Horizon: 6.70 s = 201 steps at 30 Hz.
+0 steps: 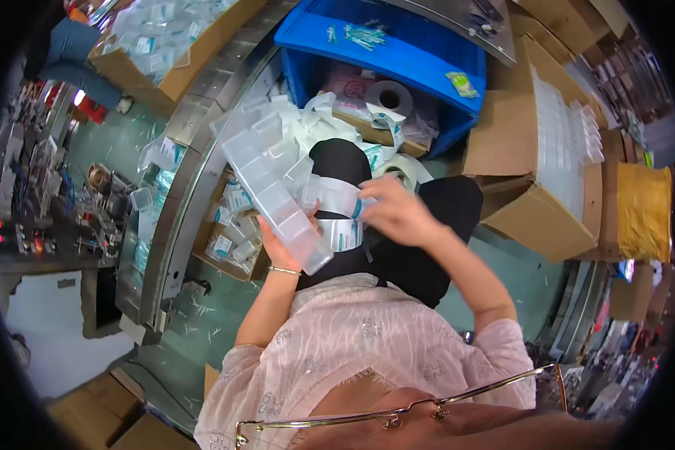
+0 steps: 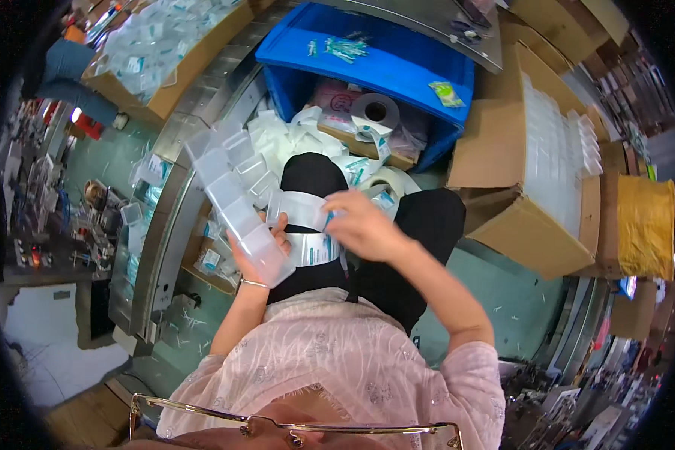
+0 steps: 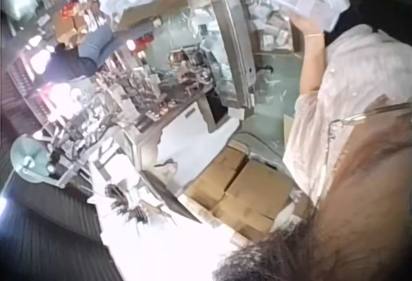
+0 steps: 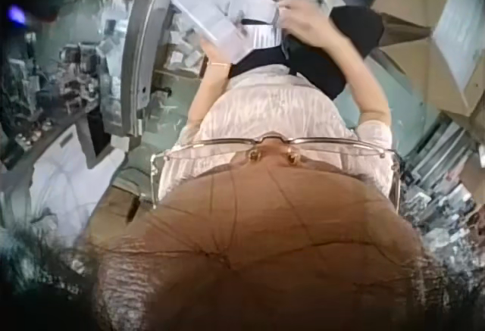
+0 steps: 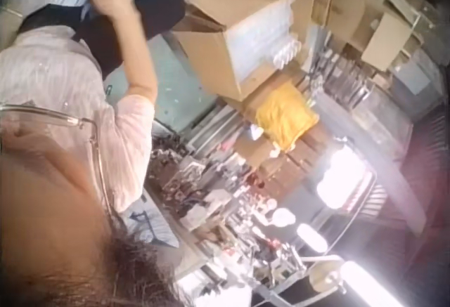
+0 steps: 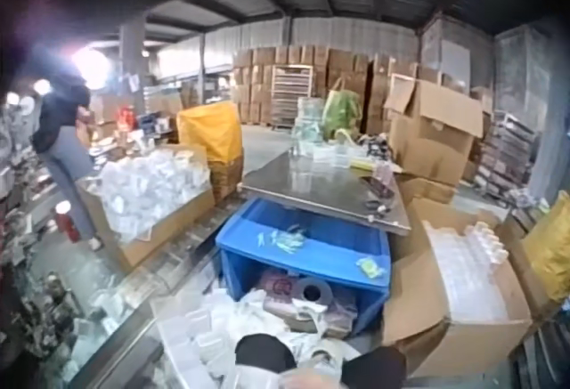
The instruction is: The person packs packaged items from a conveyor into plastic cases and places them into a cardboard box. The person then takes plastic compartment boxes and applies adhesive labels onto them.
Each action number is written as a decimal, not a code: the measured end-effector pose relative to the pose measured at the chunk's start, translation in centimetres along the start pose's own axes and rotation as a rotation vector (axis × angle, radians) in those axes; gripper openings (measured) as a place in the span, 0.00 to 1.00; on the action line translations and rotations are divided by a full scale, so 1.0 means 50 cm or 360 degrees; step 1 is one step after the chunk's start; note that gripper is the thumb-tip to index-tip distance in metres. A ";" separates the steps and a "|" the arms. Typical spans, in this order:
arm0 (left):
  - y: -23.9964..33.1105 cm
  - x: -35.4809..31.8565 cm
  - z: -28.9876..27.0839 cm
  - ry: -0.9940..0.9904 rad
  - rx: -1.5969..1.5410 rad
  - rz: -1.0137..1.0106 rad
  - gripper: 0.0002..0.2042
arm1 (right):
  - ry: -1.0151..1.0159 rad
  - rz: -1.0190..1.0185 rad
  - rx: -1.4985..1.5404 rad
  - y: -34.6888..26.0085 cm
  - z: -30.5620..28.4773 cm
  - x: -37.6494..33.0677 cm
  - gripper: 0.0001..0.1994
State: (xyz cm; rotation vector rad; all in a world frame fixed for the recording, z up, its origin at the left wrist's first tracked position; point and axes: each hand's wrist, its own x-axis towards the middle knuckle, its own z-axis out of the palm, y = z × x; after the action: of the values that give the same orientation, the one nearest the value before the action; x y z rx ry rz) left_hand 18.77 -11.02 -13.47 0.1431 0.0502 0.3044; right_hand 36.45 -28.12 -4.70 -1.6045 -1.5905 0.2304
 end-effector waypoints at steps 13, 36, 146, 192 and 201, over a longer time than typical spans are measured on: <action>0.053 0.061 -0.074 -0.0042 -0.0144 -0.0078 0.35 | -0.0415 0.0178 -0.0283 0.038 0.114 0.072 0.09; 0.002 0.111 0.156 0.0519 0.1360 0.0500 0.22 | 0.1100 0.0385 0.0290 -0.064 0.119 0.039 0.11; 0.038 0.132 0.112 -0.0414 0.0530 0.0048 0.26 | 0.0431 0.0160 0.0404 -0.163 0.144 0.076 0.31; 0.036 0.016 -0.048 0.0376 0.0023 0.0227 0.33 | -0.0618 0.0145 -0.0379 0.036 0.135 0.117 0.10; 0.049 0.020 -0.066 0.0184 0.0186 0.0191 0.32 | -0.0033 -0.0155 -0.0091 -0.024 0.112 -0.018 0.06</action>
State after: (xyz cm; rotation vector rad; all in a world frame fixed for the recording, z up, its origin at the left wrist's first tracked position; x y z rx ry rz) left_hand 18.76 -7.95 -16.40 0.2450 0.1748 0.4300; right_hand 31.74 -26.73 -7.82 -1.5673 -1.6998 0.1513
